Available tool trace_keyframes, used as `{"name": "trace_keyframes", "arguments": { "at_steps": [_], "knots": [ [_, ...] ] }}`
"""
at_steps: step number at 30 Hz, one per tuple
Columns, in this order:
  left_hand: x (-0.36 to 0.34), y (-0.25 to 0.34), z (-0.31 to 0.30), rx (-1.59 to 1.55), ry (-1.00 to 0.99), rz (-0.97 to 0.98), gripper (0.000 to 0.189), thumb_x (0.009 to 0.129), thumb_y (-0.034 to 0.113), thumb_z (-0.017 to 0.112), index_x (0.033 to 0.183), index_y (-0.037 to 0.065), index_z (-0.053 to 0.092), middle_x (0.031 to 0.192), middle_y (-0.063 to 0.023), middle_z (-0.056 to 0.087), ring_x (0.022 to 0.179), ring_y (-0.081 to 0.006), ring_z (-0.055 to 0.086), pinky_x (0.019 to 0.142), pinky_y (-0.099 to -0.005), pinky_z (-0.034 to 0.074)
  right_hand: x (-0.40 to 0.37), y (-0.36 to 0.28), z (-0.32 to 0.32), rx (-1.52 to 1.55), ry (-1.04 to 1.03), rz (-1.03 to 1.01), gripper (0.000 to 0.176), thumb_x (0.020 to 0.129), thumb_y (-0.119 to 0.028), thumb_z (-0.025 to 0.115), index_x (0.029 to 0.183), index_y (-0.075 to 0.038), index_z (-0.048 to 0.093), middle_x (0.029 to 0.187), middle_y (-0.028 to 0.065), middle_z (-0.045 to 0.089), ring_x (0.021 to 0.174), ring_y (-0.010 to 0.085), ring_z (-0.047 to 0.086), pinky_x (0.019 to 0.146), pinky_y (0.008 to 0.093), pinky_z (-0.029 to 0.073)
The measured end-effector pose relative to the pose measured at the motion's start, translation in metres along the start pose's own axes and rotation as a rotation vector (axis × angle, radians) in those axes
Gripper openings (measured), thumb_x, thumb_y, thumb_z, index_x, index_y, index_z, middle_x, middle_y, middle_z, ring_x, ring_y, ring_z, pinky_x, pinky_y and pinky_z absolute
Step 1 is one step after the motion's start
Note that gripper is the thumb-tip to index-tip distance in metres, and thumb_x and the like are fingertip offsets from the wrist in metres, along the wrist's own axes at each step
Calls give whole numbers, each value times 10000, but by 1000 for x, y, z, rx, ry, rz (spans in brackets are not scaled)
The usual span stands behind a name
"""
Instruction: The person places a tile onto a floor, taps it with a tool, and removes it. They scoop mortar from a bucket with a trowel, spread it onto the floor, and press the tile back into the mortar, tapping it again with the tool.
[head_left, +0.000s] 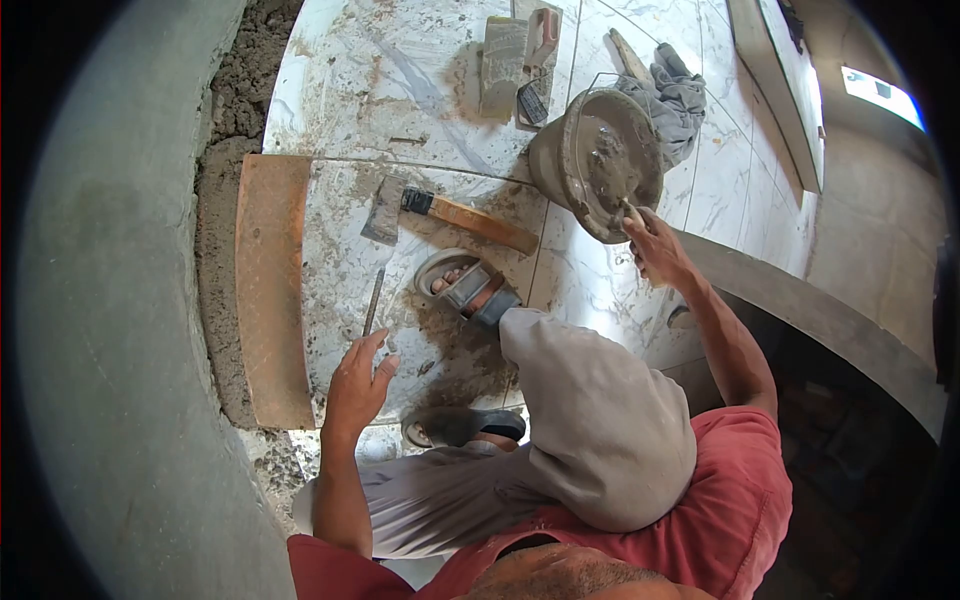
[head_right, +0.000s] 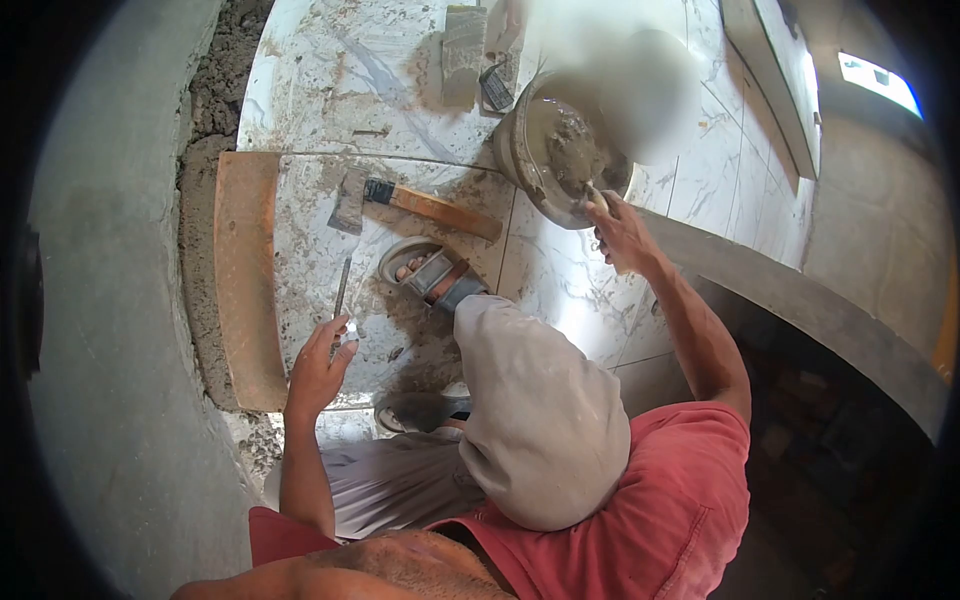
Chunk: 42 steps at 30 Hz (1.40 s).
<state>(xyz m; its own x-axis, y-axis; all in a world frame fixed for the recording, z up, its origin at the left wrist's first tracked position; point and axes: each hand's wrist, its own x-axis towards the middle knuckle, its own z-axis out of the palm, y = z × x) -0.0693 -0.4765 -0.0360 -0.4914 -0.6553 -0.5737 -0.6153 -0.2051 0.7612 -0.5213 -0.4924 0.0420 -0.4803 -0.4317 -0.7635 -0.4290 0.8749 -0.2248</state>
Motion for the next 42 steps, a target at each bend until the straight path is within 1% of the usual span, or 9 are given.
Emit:
{"name": "trace_keyframes", "arguments": {
  "at_steps": [5, 15, 23, 26, 28, 35, 37, 41, 42],
  "knots": [
    [1, 5, 1, 7, 12, 11, 409, 896, 270, 545, 1230, 42, 491, 1098, -166, 578, 1012, -303, 575, 868, -371, 438, 2, 7, -7, 334, -202, 52, 304, 921, -415, 477, 995, -122, 445, 669, -3, 434, 487, 84, 415, 391, 245, 366],
    [2, 5, 4, 14, 3, 6, 394, 894, 253, 550, 1224, 44, 494, 1091, -170, 580, 1003, -307, 575, 861, -376, 441, 0, 44, 2, 745, -448, 29, 305, 927, -446, 455, 1027, -159, 433, 657, 1, 430, 454, 84, 385, 371, 232, 331],
    [2, 8, 5, 11, 12, 9, 391, 892, 242, 557, 1224, 46, 494, 1115, -169, 574, 1022, -309, 571, 880, -378, 438, -17, 40, 5, 690, -248, -49, 282, 935, -412, 456, 1050, -155, 461, 644, 14, 444, 434, 93, 408, 363, 230, 350],
    [0, 7, 5, 23, 21, 28, 393, 890, 244, 560, 1222, 45, 494, 1120, -164, 572, 1033, -304, 569, 886, -378, 437, -18, 44, 8, 721, -253, -64, 286, 935, -409, 457, 1051, -147, 459, 643, 17, 450, 434, 97, 417, 364, 233, 354],
    [-1, 10, 2, -11, 5, -3, 395, 898, 273, 535, 1217, 44, 500, 1122, -190, 560, 1049, -376, 532, 885, -415, 428, -18, 49, 7, 734, -232, -68, 290, 935, -408, 458, 1061, -147, 457, 644, 18, 453, 433, 98, 418, 364, 234, 355],
    [-9, 13, 1, 32, 38, -18, 386, 881, 237, 562, 1206, 39, 501, 1108, -181, 566, 1038, -341, 549, 882, -383, 431, -26, 47, -2, 732, -153, -105, 285, 939, -378, 450, 1114, -153, 448, 648, 20, 464, 434, 107, 423, 364, 238, 356],
    [-10, 11, 3, 35, 91, 73, 382, 879, 240, 560, 1198, 37, 507, 1091, -187, 567, 1033, -358, 538, 884, -397, 427, -25, 44, -5, 700, -196, -125, 274, 941, -356, 439, 1128, -156, 449, 651, 19, 465, 434, 109, 421, 363, 241, 358],
    [-25, 24, -1, 23, 130, -12, 385, 870, 236, 570, 1196, 40, 514, 1092, -187, 566, 1032, -360, 532, 885, -409, 426, -29, 47, -13, 575, -5, -22, 309, 919, -378, 457, 1147, -170, 470, 657, -1, 464, 443, 102, 426, 371, 242, 359],
    [-31, 28, -2, 57, 155, 54, 405, 864, 250, 575, 1204, 42, 506, 1097, -178, 560, 1017, -356, 540, 874, -423, 427, -27, 50, -15, 537, 14, -11, 310, 913, -385, 461, 1137, -172, 481, 656, -3, 460, 444, 101, 428, 372, 243, 360]
  ]
}}
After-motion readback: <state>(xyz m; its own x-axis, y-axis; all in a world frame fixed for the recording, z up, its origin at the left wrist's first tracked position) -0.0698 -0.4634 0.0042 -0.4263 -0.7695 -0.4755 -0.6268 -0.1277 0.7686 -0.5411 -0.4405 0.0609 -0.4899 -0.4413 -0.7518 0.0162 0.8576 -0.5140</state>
